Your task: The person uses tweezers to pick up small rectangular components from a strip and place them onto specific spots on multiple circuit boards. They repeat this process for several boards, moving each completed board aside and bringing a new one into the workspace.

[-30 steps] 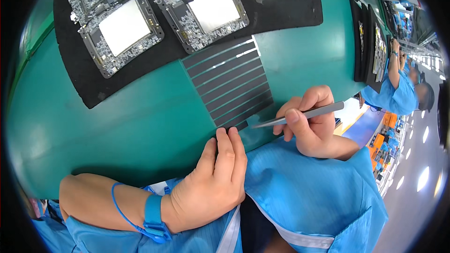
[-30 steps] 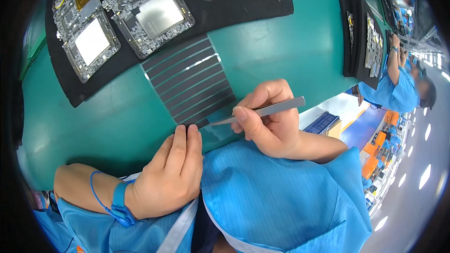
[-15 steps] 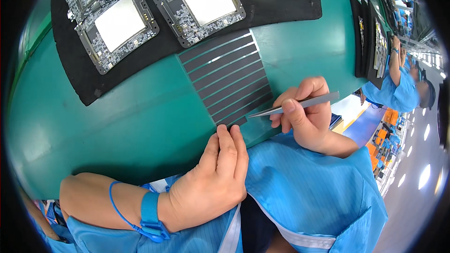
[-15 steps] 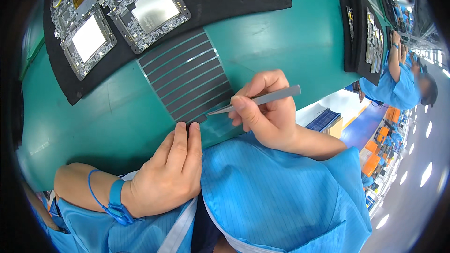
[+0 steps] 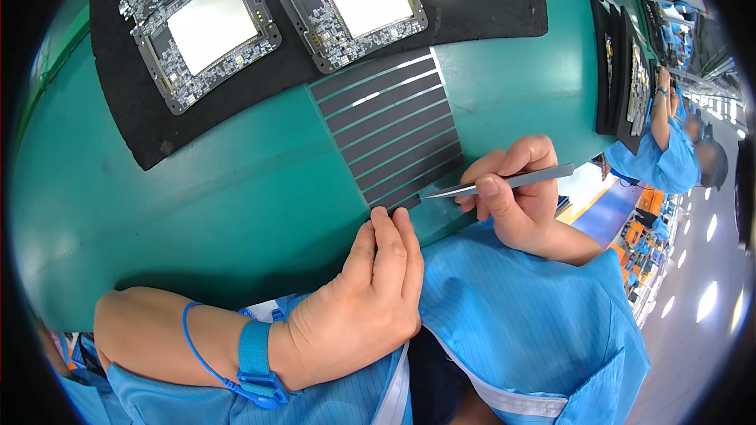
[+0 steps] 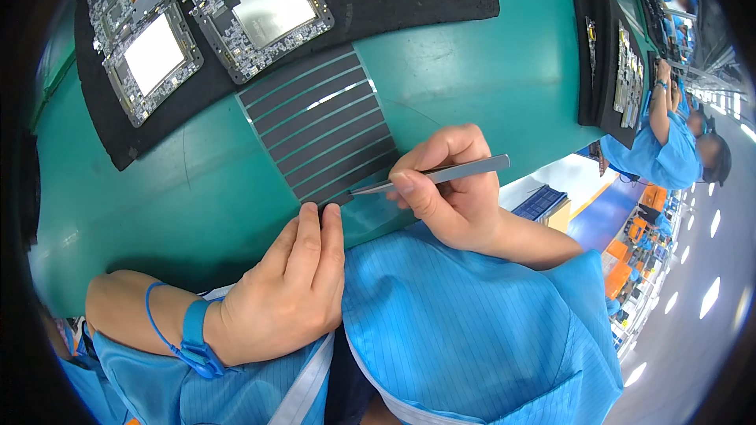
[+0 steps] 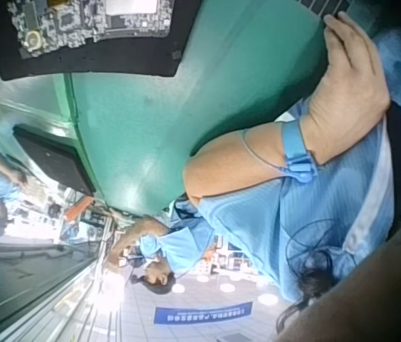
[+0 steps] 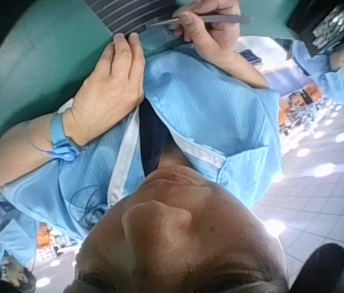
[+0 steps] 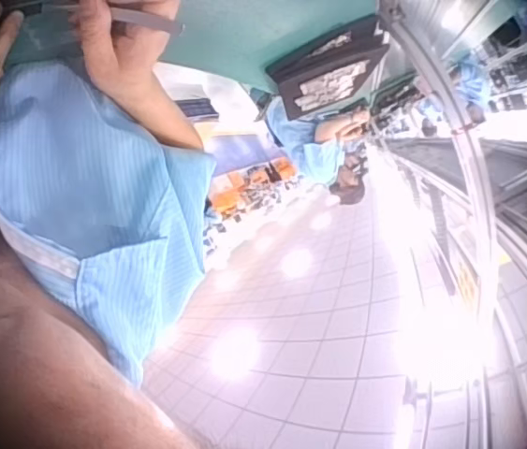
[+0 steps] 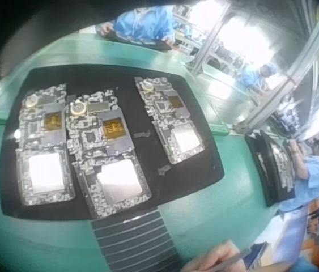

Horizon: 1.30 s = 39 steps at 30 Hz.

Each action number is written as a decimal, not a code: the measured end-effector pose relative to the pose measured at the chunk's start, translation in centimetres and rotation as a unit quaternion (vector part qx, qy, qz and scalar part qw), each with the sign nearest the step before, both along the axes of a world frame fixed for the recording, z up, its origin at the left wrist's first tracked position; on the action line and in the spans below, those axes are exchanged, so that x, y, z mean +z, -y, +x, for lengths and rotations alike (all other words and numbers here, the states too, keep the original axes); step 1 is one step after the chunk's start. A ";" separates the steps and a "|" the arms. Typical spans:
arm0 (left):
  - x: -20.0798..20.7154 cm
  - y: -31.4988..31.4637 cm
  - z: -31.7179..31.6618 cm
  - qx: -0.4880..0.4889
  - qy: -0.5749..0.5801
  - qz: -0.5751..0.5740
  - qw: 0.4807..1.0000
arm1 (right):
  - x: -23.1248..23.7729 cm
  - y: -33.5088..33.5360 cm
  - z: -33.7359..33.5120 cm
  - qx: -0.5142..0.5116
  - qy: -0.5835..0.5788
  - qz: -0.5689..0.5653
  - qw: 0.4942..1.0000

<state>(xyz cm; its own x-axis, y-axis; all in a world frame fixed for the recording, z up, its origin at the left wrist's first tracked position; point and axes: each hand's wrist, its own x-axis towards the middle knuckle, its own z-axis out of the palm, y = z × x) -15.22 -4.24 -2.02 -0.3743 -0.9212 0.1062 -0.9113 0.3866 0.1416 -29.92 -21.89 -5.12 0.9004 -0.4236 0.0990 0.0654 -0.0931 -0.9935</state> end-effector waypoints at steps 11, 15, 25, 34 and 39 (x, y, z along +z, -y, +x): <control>1.9 -0.2 2.5 0.121 0.038 -0.012 0.992 | 4.5 1.7 6.5 -0.100 0.013 0.176 0.979; 1.8 0.0 5.4 0.372 0.145 -0.073 0.914 | 5.5 0.8 13.9 -0.085 0.040 0.142 0.985; 0.0 1.2 7.4 0.363 0.153 -0.064 0.917 | 3.3 -0.7 20.2 -0.047 0.025 0.106 0.993; -0.4 1.3 7.6 0.357 0.193 -0.089 0.910 | 3.6 -0.7 20.5 -0.043 0.011 0.087 0.995; -0.3 1.3 7.6 0.359 0.186 -0.084 0.911 | 3.6 -0.7 20.5 -0.045 0.012 0.079 0.996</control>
